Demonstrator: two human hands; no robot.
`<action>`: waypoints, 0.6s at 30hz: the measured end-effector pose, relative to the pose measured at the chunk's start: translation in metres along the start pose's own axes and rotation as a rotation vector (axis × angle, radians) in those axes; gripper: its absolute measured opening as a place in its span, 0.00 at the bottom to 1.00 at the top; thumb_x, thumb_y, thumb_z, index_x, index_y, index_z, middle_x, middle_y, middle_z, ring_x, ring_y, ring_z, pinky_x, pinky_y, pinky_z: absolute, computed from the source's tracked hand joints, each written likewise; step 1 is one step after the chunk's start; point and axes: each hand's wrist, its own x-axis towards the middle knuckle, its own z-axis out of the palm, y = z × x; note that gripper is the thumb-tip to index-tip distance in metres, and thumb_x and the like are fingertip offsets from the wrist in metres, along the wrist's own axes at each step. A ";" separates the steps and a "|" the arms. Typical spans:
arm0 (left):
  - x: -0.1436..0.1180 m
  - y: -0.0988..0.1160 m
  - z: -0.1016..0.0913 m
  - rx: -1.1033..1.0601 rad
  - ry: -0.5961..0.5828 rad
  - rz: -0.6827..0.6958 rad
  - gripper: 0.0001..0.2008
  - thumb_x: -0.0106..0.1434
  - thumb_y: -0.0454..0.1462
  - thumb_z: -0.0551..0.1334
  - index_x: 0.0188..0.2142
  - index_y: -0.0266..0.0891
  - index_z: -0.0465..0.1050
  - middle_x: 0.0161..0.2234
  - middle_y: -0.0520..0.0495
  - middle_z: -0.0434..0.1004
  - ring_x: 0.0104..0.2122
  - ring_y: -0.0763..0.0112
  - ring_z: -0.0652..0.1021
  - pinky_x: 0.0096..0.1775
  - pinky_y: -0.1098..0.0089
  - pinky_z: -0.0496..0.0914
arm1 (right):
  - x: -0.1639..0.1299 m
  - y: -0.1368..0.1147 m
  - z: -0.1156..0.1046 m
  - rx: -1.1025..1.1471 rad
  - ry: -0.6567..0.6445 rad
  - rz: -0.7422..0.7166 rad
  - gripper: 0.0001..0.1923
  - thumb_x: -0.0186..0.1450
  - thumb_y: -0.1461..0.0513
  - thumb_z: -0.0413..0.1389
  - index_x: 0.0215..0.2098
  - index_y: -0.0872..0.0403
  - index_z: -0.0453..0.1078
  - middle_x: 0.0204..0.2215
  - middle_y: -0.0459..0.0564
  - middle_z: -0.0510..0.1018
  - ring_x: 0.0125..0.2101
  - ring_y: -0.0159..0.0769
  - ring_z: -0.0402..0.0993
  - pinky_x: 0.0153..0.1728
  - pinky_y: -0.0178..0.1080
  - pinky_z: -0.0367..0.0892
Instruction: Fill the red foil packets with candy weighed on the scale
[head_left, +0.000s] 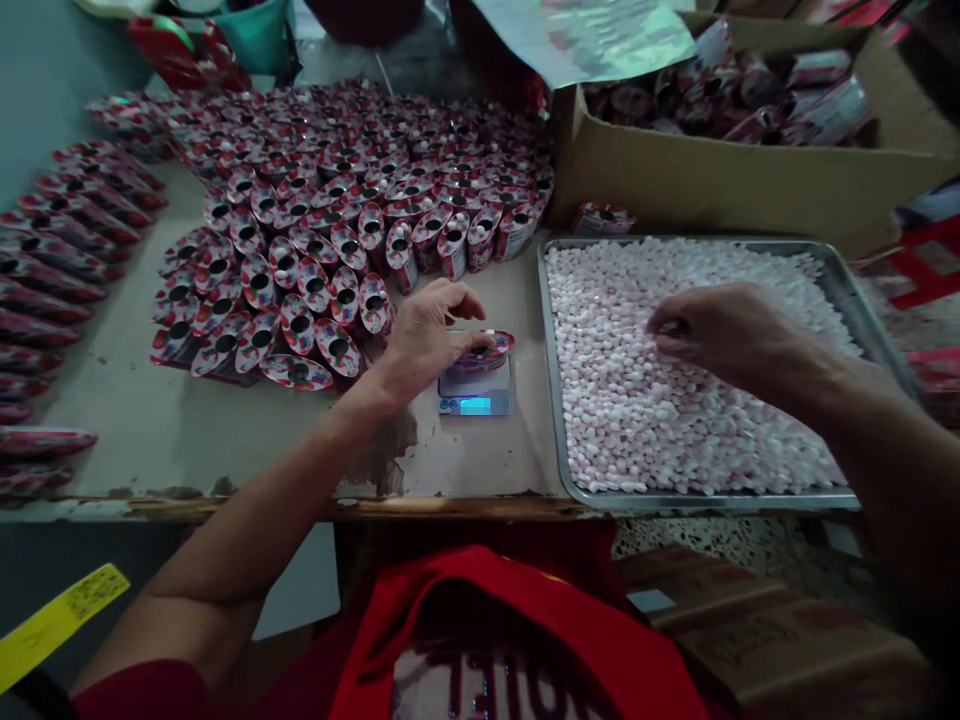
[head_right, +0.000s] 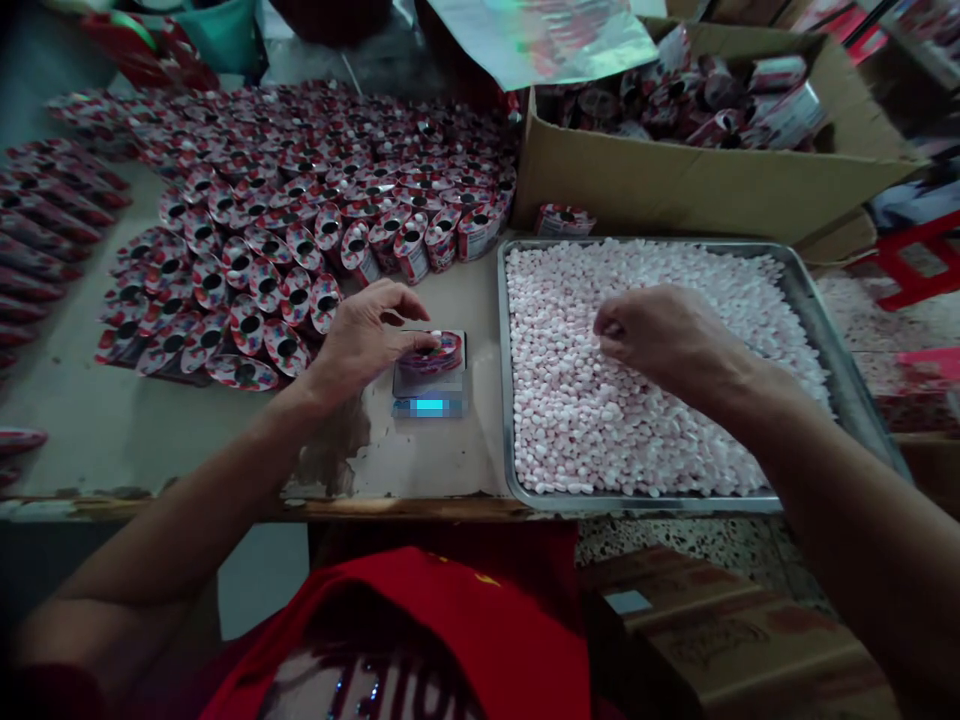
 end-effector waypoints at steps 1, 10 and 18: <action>0.000 -0.001 0.001 0.004 -0.018 0.045 0.12 0.58 0.35 0.79 0.42 0.44 0.86 0.43 0.47 0.81 0.44 0.64 0.80 0.49 0.63 0.75 | -0.002 0.001 -0.003 0.053 0.016 0.054 0.06 0.62 0.70 0.64 0.35 0.55 0.82 0.29 0.52 0.83 0.30 0.40 0.75 0.35 0.41 0.61; -0.017 -0.011 -0.011 -0.038 -0.060 0.102 0.05 0.68 0.41 0.73 0.41 0.46 0.88 0.46 0.44 0.85 0.47 0.61 0.83 0.56 0.58 0.76 | 0.013 -0.066 -0.010 0.784 0.086 -0.024 0.07 0.59 0.59 0.68 0.33 0.55 0.83 0.26 0.48 0.79 0.26 0.34 0.69 0.28 0.38 0.62; -0.040 -0.016 -0.038 -0.122 0.083 0.101 0.09 0.67 0.42 0.74 0.46 0.44 0.86 0.46 0.45 0.87 0.48 0.61 0.84 0.55 0.61 0.77 | 0.052 -0.151 0.015 0.587 -0.054 -0.351 0.06 0.62 0.65 0.66 0.36 0.55 0.86 0.23 0.44 0.77 0.25 0.31 0.69 0.29 0.36 0.61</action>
